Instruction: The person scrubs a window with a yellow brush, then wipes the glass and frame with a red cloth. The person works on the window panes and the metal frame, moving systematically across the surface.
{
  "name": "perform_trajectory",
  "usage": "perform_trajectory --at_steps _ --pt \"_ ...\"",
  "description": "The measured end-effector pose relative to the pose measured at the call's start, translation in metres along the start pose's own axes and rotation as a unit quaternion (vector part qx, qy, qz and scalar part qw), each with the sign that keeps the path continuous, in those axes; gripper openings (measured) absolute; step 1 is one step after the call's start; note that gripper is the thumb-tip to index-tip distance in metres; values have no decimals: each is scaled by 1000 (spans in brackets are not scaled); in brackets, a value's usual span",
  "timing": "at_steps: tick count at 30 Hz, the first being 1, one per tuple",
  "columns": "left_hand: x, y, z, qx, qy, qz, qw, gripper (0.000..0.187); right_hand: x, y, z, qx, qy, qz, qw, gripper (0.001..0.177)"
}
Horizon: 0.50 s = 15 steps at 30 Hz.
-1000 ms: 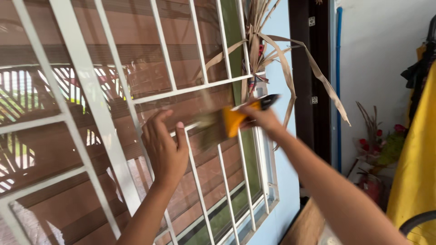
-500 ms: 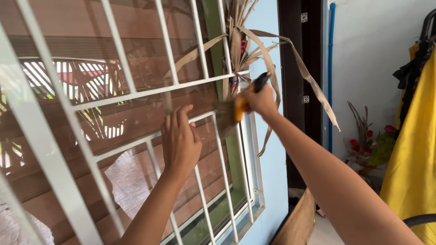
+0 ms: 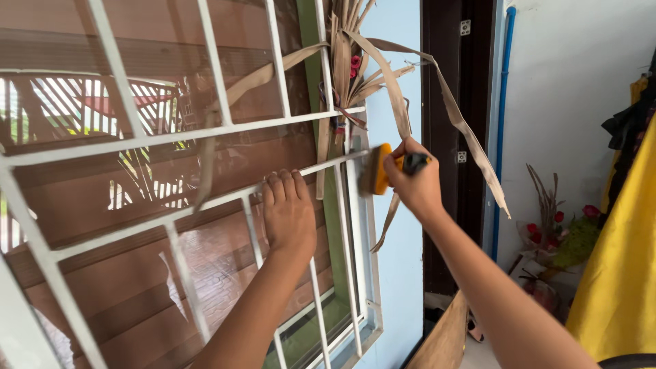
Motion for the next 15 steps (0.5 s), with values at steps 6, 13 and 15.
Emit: perform_trajectory --at_steps 6,13,15 --pt "-3 7 -4 -34 1 -23 999 68 -19 13 23 50 -11 130 990 19" --pt "1 11 -7 -28 23 56 998 57 24 13 25 7 -125 -73 989 18" --pt "4 0 -8 -73 17 54 996 57 24 22 16 30 -50 -102 993 17"
Point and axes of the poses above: each hand's wrist, its own z-axis away from the middle knuckle, its own y-axis out of the palm, x = y × z, the point moved 8 cm from there along -z, towards the middle knuckle, and after that the axes turned 3 degrees about -x, right-handed, at the moved point
